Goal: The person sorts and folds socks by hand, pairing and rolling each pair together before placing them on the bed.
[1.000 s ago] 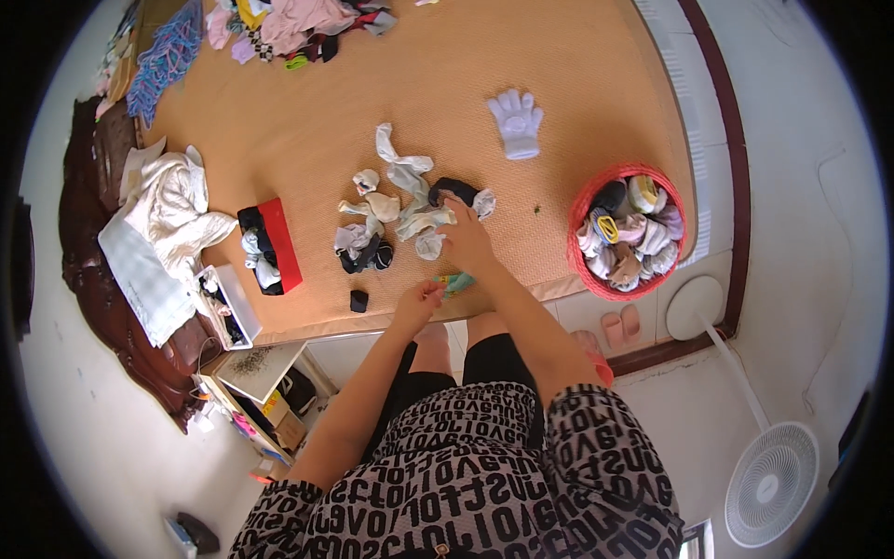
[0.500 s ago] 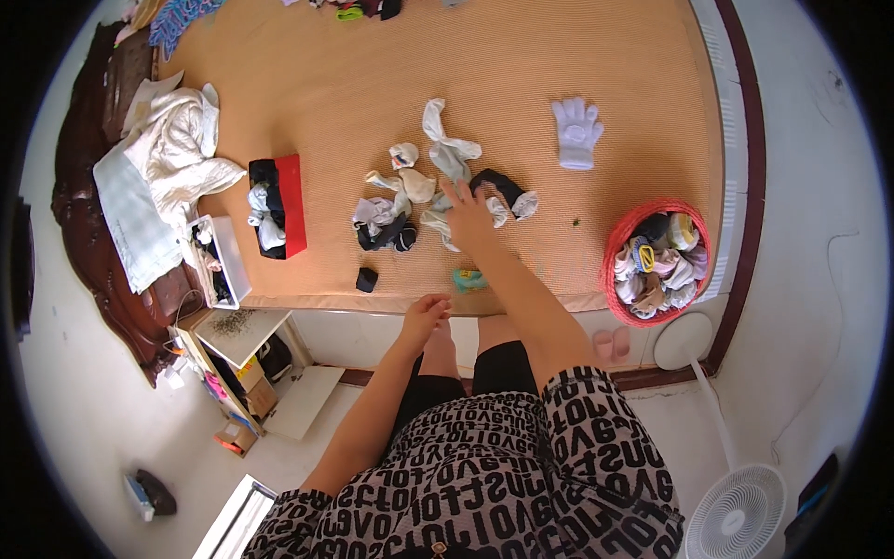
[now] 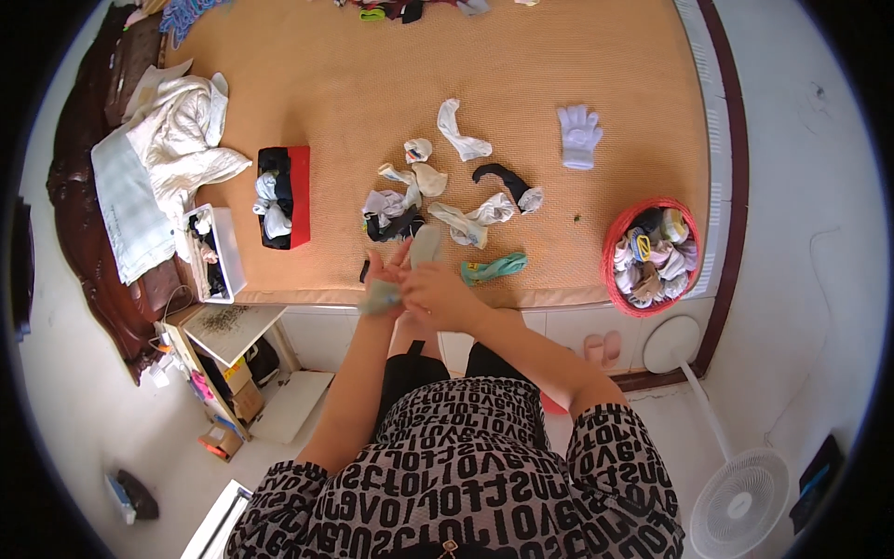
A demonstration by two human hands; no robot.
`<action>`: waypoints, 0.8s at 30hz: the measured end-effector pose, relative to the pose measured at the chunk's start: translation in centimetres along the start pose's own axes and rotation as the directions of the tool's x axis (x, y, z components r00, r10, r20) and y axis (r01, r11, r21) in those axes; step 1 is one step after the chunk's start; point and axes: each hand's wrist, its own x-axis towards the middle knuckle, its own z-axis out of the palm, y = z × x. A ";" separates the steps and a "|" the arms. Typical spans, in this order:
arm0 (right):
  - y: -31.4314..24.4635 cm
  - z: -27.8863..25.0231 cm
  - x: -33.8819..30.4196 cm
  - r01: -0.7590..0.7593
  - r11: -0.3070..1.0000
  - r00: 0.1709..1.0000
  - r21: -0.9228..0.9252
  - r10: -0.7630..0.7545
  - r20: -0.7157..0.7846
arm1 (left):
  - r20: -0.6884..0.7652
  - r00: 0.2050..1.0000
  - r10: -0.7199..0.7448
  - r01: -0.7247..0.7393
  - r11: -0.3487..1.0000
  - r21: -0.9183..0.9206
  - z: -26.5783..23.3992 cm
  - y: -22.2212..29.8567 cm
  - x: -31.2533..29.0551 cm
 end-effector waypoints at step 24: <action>6.4 13.7 -5.3 -0.856 0.390 0.423 0.338 0.906 0.027 | -0.312 0.912 0.267 -0.185 0.946 0.267 -6.4 10.9 -8.5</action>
